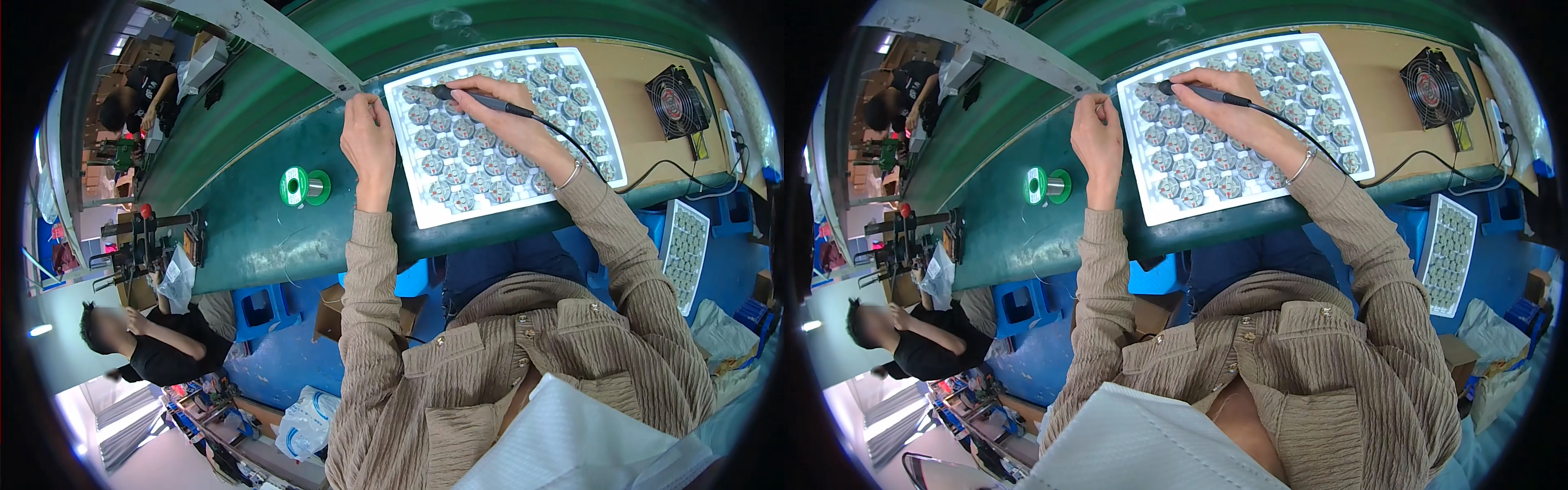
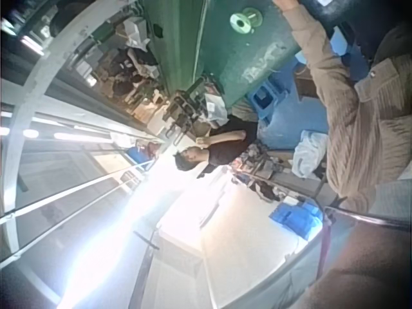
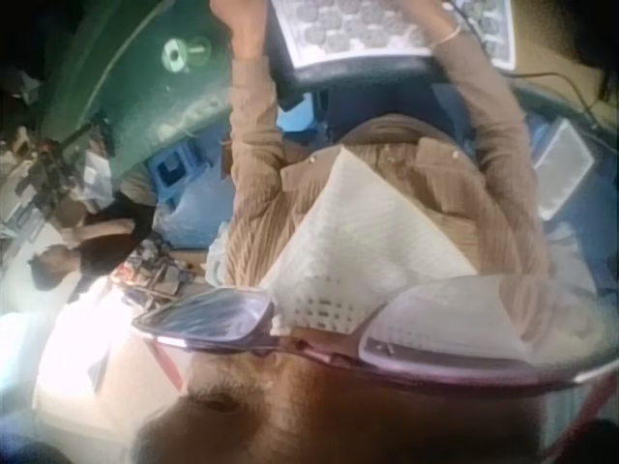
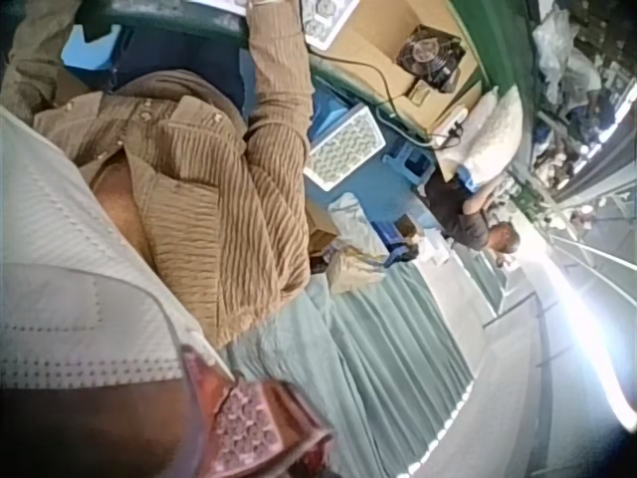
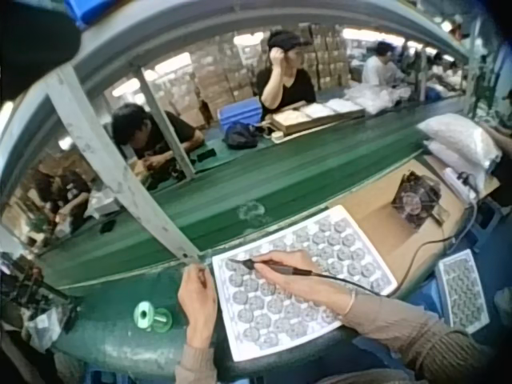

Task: Soldering electronic components on a circuit board tray at an assembly line workstation.

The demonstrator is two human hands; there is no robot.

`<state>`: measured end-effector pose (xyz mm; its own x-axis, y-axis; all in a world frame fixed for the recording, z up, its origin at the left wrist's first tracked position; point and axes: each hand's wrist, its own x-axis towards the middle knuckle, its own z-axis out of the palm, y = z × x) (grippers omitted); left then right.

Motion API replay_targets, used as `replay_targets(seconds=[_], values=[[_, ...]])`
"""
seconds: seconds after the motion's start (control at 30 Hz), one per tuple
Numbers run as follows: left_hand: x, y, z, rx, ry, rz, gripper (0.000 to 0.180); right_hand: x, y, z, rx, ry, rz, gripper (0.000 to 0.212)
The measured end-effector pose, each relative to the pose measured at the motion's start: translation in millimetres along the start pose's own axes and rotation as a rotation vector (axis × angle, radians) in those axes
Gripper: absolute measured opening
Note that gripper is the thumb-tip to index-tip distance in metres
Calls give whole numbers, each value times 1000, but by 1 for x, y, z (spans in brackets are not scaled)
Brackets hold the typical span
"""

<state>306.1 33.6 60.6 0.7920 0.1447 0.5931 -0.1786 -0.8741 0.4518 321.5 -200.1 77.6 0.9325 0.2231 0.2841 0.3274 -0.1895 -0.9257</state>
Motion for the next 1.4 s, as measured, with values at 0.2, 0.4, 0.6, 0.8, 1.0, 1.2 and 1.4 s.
replay_targets(seconds=[0.2,0.4,0.6,0.8,1.0,1.2,1.4], values=[[0,2,0,5,14,-3,9,0,-3,0,67,22,9,24],[-4,4,-4,-35,3,-20,8,1,-3,-4,103,91,8,21],[-4,3,-6,-26,7,-41,4,0,-4,-5,36,80,26,21],[0,5,-5,18,19,-20,4,2,-4,-1,127,87,32,21],[4,5,-5,26,-2,-16,5,4,-6,2,122,83,30,21],[4,4,-3,11,-10,-20,5,4,-6,2,121,63,52,20],[4,6,-3,11,-15,-23,6,5,-5,3,124,50,47,20]])
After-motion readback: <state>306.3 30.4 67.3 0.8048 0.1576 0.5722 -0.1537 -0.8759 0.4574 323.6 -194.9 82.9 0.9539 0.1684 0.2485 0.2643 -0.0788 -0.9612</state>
